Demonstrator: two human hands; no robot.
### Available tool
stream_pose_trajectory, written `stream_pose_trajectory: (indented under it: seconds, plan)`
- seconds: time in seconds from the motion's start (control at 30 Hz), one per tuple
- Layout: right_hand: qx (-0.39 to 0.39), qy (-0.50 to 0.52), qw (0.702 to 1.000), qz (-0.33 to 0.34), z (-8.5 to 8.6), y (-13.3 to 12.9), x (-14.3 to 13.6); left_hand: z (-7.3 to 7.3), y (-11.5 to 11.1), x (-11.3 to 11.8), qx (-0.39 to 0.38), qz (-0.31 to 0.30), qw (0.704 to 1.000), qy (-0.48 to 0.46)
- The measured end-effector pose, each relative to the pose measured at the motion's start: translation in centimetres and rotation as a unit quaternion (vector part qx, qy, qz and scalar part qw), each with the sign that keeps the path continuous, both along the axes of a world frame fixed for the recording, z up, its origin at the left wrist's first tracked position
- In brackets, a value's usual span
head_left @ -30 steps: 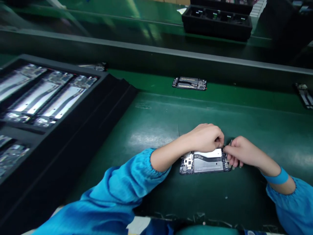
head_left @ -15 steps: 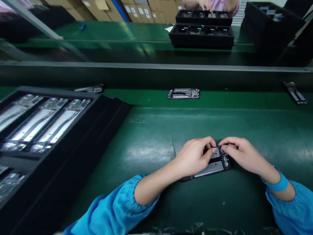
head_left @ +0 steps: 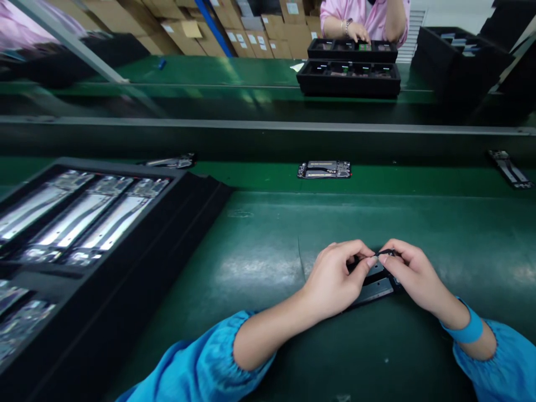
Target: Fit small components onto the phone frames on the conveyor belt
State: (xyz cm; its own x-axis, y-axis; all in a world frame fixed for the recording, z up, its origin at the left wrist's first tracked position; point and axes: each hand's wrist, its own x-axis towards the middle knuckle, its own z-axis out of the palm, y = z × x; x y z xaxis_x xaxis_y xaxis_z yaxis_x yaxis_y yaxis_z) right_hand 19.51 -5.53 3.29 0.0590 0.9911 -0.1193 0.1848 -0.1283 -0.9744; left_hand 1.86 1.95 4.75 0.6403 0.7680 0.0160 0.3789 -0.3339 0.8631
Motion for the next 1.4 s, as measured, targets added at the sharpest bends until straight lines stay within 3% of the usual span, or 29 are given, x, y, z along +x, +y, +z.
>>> stream_pose_trajectory:
  seconds: [0.27,0.43,0.73,0.93,1.4]
  plan:
    - [0.029,0.014,0.995,-0.095,-0.3,0.1,-1.4,0.2,0.0,0.2,0.0,0.013,1.0,-0.013]
    - [0.022,0.047,0.997,-0.065,-0.1,0.0,-1.2,0.4,0.0,0.3,-0.018,0.01,0.999,-0.029]
    - [0.038,0.017,0.993,-0.107,-0.1,-0.1,-1.6,0.5,-0.3,0.2,0.014,0.014,1.0,-0.005]
    - [0.036,0.052,0.994,-0.087,0.1,0.0,-1.2,0.6,-0.1,0.3,-0.001,0.012,1.0,-0.022]
    - [0.057,0.015,0.993,-0.099,0.0,-0.2,-1.3,0.7,-0.5,0.1,0.016,0.011,1.0,-0.016]
